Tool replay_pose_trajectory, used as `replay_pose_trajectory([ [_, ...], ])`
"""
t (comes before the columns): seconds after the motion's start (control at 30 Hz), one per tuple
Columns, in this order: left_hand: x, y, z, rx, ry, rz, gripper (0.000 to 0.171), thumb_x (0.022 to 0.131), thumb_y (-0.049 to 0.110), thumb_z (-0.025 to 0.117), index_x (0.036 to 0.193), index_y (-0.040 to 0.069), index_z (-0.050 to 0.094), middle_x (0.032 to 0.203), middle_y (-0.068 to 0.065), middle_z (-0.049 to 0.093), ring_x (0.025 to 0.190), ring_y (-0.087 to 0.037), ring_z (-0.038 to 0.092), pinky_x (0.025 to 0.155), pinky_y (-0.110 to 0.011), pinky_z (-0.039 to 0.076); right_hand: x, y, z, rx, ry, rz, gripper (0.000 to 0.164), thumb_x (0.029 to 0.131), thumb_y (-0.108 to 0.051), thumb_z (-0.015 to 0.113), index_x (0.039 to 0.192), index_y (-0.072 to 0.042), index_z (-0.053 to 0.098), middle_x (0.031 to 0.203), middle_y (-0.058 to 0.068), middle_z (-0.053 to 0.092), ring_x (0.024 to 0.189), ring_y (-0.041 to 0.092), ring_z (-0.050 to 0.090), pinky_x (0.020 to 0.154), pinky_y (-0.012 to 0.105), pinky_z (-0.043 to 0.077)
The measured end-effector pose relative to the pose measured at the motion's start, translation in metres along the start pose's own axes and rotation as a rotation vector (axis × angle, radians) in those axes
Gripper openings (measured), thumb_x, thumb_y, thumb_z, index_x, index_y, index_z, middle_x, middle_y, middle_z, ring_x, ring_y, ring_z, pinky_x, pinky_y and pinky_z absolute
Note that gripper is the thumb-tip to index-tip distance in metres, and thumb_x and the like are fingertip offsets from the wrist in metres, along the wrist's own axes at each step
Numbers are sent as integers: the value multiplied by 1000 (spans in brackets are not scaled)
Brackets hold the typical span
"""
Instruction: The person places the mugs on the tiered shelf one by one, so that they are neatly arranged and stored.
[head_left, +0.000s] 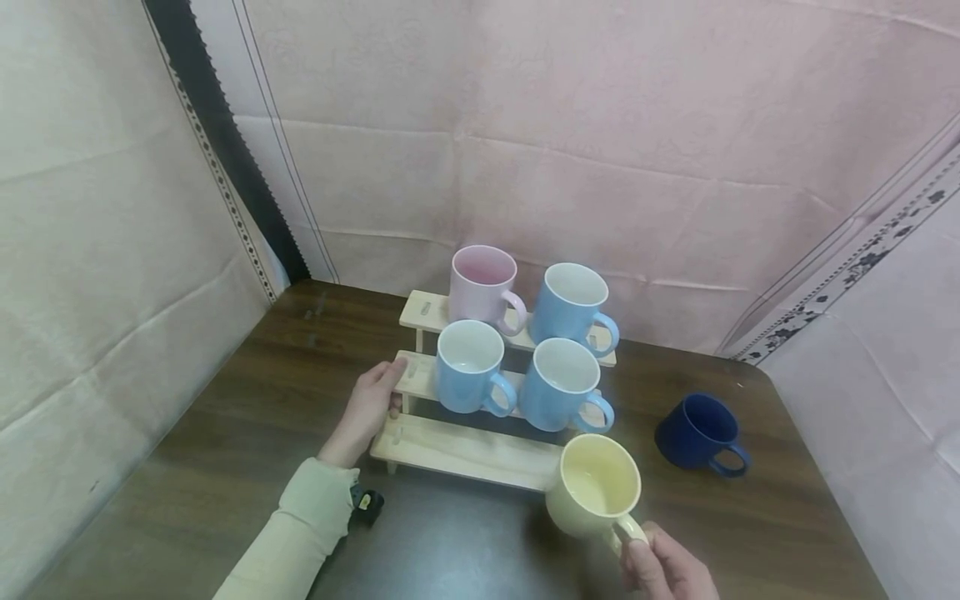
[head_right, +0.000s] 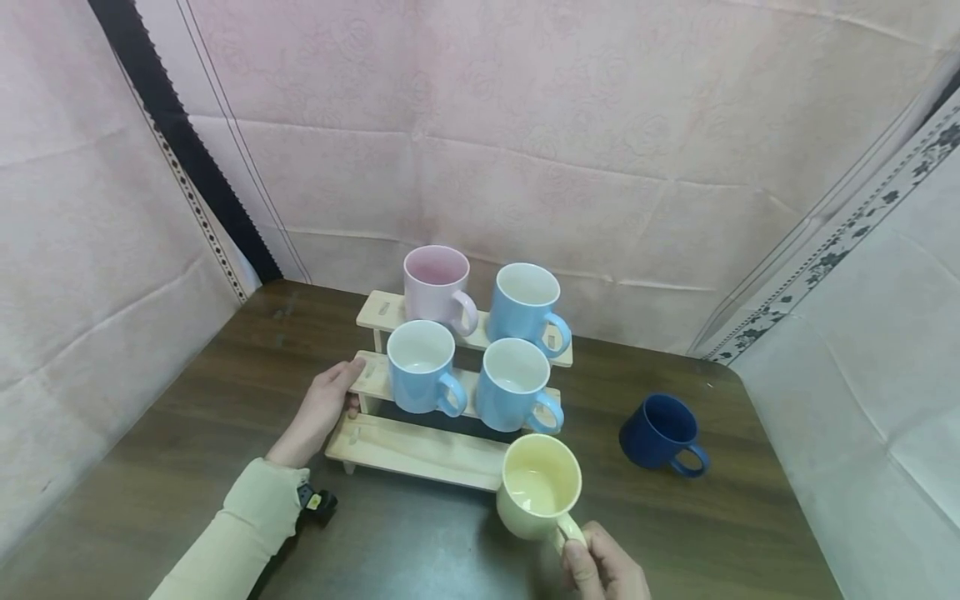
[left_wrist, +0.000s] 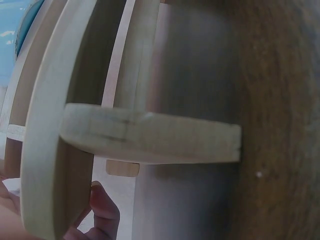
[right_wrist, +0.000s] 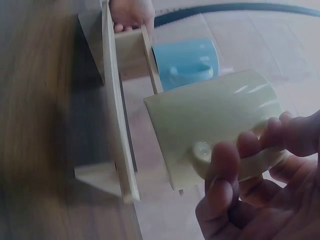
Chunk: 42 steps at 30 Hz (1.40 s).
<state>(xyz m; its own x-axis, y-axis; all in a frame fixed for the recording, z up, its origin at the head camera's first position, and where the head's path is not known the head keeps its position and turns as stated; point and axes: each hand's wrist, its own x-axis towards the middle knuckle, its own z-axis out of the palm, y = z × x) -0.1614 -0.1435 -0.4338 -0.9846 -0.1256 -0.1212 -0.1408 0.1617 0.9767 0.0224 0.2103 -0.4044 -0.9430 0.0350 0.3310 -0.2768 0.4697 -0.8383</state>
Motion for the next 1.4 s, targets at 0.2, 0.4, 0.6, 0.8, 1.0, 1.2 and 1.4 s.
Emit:
replay_pose_trajectory([
  [0.2,-2,2,0,-9,-7,-19,46,101,50,44,88,6,53,68,-3,46,59,-19,46,60,-31,39,9,-3,10,64,-127,-64,31,95,9,52,75,-15,53,69,-3,55,57,12,54,50,29,46],
  [0.4,-2,5,-1,-14,-12,-17,47,100,50,45,88,6,54,67,-3,47,59,-19,46,60,-31,40,19,-4,23,122,-222,-104,26,95,7,53,78,-11,55,73,2,55,62,13,55,53,28,46],
  [0.6,0,1,-1,-10,-10,-11,47,101,51,44,89,6,53,69,-4,47,59,-20,46,59,-30,39,29,-3,36,124,-294,-161,26,96,5,53,80,-16,54,71,-3,54,64,11,53,55,25,44],
  [0.8,1,0,-1,-18,-14,-8,47,101,51,44,88,6,52,69,-5,47,60,-21,46,59,-30,39,39,-11,48,118,-354,-62,23,99,-6,55,80,-18,54,69,-6,54,62,9,50,55,25,42],
  [1.0,1,0,-1,-15,-20,-12,47,101,51,43,89,6,52,70,-5,47,61,-21,46,60,-31,38,46,-14,61,198,-391,-53,21,100,-5,53,80,-13,55,69,3,55,61,12,49,53,26,42],
  [1.2,1,0,-1,-15,-18,-20,47,101,51,43,89,6,52,70,-5,47,61,-21,46,60,-30,38,50,-15,74,233,-414,-49,20,100,-9,53,80,-10,56,71,5,56,66,14,52,58,28,45],
  [1.4,2,-1,-1,-9,-20,-30,48,101,52,42,88,7,52,71,-5,47,62,-21,46,60,-30,38,54,-15,85,236,-445,31,20,100,-17,55,81,-11,56,75,7,58,70,17,55,63,28,46],
])
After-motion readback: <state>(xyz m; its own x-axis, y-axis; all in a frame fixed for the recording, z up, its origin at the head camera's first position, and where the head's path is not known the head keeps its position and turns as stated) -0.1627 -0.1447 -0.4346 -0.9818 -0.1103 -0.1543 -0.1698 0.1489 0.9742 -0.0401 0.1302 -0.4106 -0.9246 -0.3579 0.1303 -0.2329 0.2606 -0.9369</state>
